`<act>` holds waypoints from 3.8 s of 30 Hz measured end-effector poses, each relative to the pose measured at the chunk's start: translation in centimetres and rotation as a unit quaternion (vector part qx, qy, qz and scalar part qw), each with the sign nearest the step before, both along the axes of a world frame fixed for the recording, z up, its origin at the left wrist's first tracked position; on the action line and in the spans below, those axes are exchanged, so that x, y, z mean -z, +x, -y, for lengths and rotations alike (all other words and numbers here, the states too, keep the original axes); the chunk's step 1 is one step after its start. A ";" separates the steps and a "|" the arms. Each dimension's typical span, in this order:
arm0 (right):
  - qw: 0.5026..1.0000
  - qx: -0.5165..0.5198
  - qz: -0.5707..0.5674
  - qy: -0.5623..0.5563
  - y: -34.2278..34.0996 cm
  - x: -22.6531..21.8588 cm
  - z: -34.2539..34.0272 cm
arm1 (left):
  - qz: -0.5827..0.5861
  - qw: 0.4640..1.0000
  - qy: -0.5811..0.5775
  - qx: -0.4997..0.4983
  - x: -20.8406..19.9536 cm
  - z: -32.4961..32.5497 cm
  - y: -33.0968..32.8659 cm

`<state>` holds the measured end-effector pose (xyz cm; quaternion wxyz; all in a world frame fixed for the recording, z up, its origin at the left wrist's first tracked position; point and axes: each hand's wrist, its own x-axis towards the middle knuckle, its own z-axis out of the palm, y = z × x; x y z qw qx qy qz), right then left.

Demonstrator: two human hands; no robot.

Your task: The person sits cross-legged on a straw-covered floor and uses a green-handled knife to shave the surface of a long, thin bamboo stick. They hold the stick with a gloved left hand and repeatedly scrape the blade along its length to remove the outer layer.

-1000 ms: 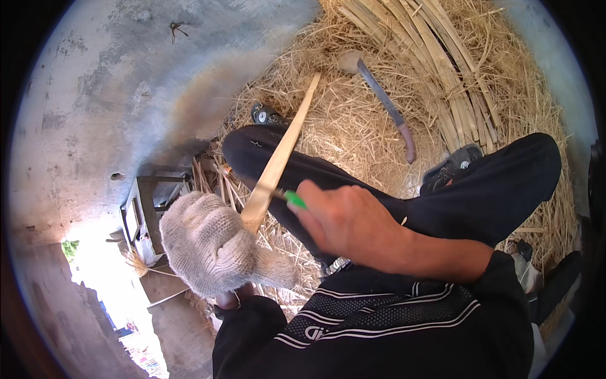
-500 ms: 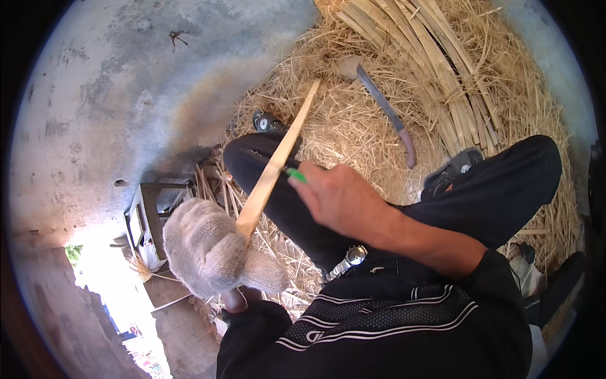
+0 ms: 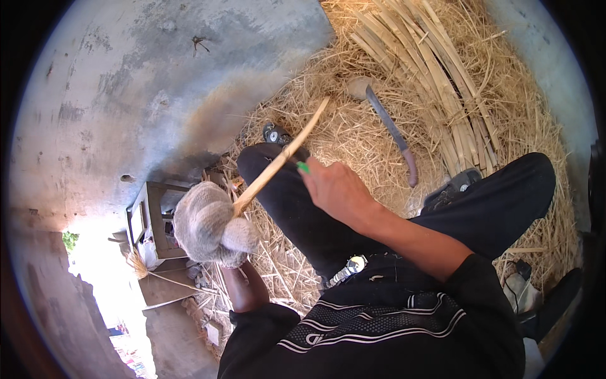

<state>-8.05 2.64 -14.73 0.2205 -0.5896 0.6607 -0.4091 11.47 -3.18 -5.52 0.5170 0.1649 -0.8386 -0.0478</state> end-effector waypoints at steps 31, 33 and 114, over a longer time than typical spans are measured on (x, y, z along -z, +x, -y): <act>0.958 0.120 -0.092 0.244 -7.6 20.4 5.4 | -0.061 0.996 -0.055 -0.047 -0.5 -0.2 -2.1; 0.955 0.132 -0.031 0.264 -7.8 19.0 3.9 | -0.170 0.984 0.048 0.007 -0.2 -0.1 -2.4; 0.999 -0.016 -0.018 -0.041 -1.5 3.7 4.4 | -0.154 0.899 0.021 -0.411 -5.2 -1.1 -2.9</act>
